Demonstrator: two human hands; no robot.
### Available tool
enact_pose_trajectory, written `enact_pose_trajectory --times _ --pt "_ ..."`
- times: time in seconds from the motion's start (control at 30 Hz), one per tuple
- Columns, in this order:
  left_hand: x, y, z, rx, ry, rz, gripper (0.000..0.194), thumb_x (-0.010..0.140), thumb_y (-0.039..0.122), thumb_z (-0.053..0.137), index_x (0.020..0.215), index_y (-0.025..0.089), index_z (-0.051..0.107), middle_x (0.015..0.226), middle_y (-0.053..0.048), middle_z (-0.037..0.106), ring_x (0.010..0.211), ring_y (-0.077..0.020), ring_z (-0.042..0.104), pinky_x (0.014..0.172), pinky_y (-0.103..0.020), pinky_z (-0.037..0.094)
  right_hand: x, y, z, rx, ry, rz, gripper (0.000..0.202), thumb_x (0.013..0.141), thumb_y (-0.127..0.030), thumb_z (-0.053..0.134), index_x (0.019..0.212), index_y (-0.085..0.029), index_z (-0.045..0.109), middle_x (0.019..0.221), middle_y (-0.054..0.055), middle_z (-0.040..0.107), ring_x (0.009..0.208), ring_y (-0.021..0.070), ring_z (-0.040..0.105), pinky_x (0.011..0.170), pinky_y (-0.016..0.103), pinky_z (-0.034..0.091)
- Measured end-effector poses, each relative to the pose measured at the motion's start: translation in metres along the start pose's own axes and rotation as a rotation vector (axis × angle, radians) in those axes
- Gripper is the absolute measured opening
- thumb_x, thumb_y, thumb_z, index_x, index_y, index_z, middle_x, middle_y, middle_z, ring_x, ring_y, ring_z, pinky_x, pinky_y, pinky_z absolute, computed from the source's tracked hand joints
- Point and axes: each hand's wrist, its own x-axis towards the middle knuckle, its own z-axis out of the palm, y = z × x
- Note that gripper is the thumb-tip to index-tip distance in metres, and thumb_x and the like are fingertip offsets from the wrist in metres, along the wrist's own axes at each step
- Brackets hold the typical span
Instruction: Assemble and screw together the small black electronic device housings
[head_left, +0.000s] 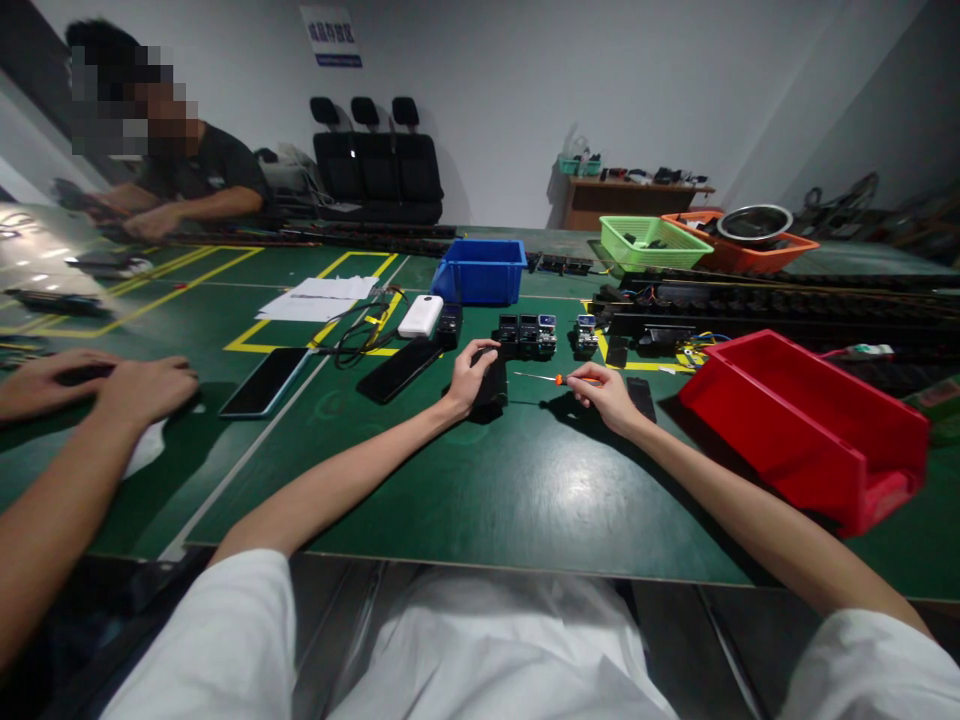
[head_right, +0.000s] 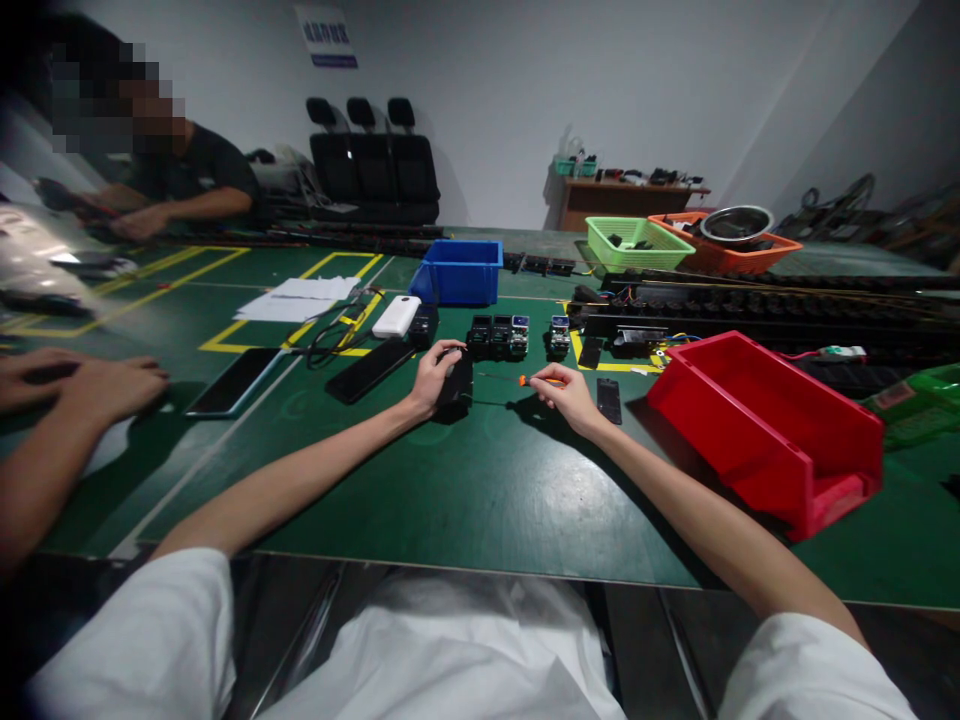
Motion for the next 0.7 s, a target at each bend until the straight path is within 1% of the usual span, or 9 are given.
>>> enact_pose_trajectory --times 0.1,0.23,0.33,0.53,0.7 --pt "0.0021 -0.0032 -0.001 -0.099 -0.024 -0.064 0.024 0.083 0.033 0.059 0.102 0.02 0.063 0.092 -0.002 0.065 0.071 -0.0127 0.06 0.062 -0.024 0.052 -0.0001 -0.0021 -0.0027 -0.053 -0.084 0.026 0.031 0.073 -0.046 0.076 0.079 -0.017 0.065 0.059 -0.002 0.055 0.051 0.0087 0.047 0.045 0.021 0.034" --pt "0.0007 -0.0019 -0.0003 -0.14 -0.051 -0.062 0.024 0.081 0.033 0.061 0.101 0.019 0.064 0.094 -0.003 0.065 0.073 -0.0127 0.06 0.061 -0.023 0.052 0.0004 -0.003 -0.0067 -0.067 -0.09 0.017 0.032 0.074 -0.047 0.075 0.079 -0.017 0.064 0.057 -0.003 0.054 0.049 0.0077 0.045 0.045 0.021 0.033" --pt "-0.0005 -0.0006 0.0001 -0.124 -0.054 -0.041 0.024 0.082 0.033 0.061 0.101 0.019 0.065 0.095 -0.003 0.065 0.074 -0.0135 0.06 0.063 -0.024 0.052 0.0002 -0.0028 -0.0069 -0.09 -0.092 0.015 0.033 0.075 -0.048 0.075 0.079 -0.017 0.064 0.057 -0.003 0.054 0.048 0.0078 0.045 0.044 0.021 0.032" --pt "-0.0029 0.0025 0.0002 -0.039 -0.051 0.05 0.024 0.084 0.034 0.06 0.101 0.019 0.066 0.097 -0.004 0.065 0.081 -0.0146 0.06 0.071 -0.026 0.052 -0.0008 -0.0025 -0.005 -0.113 -0.101 0.003 0.033 0.075 -0.048 0.075 0.08 -0.017 0.064 0.058 -0.003 0.055 0.05 0.0086 0.046 0.045 0.021 0.035" --pt "-0.0046 0.0051 0.0008 -0.005 -0.066 0.054 0.025 0.084 0.037 0.059 0.102 0.02 0.065 0.099 -0.004 0.065 0.081 -0.0148 0.059 0.073 -0.026 0.052 -0.0021 -0.004 -0.0047 -0.125 -0.11 0.002 0.034 0.075 -0.049 0.074 0.081 -0.017 0.064 0.059 -0.002 0.056 0.05 0.0086 0.047 0.045 0.021 0.036"
